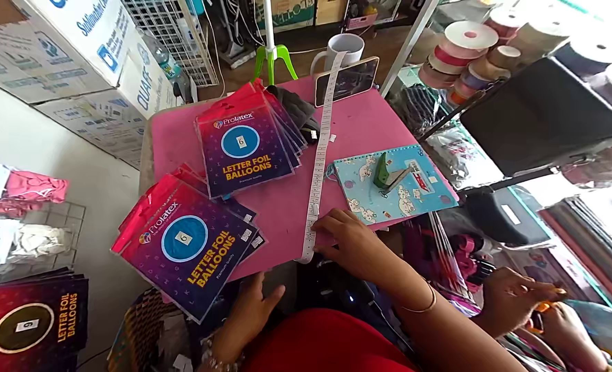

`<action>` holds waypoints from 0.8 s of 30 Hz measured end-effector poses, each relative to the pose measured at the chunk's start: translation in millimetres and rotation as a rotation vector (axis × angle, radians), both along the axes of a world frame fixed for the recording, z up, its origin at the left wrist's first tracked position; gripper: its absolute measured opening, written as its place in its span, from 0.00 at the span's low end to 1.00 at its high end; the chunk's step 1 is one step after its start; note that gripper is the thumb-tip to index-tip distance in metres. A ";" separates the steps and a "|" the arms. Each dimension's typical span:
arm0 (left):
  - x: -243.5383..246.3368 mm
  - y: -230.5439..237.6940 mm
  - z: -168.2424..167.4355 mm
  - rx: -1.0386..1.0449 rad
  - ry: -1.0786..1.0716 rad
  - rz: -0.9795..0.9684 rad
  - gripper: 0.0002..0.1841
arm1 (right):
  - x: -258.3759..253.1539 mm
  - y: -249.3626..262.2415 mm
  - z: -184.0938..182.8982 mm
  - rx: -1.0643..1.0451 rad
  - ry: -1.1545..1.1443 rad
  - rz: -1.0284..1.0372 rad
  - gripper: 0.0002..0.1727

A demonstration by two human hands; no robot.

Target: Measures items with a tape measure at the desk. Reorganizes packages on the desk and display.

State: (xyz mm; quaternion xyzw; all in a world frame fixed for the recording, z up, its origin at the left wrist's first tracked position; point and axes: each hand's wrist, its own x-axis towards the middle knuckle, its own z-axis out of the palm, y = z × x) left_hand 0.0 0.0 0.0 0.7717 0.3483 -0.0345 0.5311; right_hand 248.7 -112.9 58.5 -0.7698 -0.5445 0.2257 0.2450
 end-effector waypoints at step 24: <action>43.8 -21.7 14.0 -0.386 -0.623 0.098 0.09 | -37.4 -24.0 -11.6 0.271 0.088 -0.105 0.15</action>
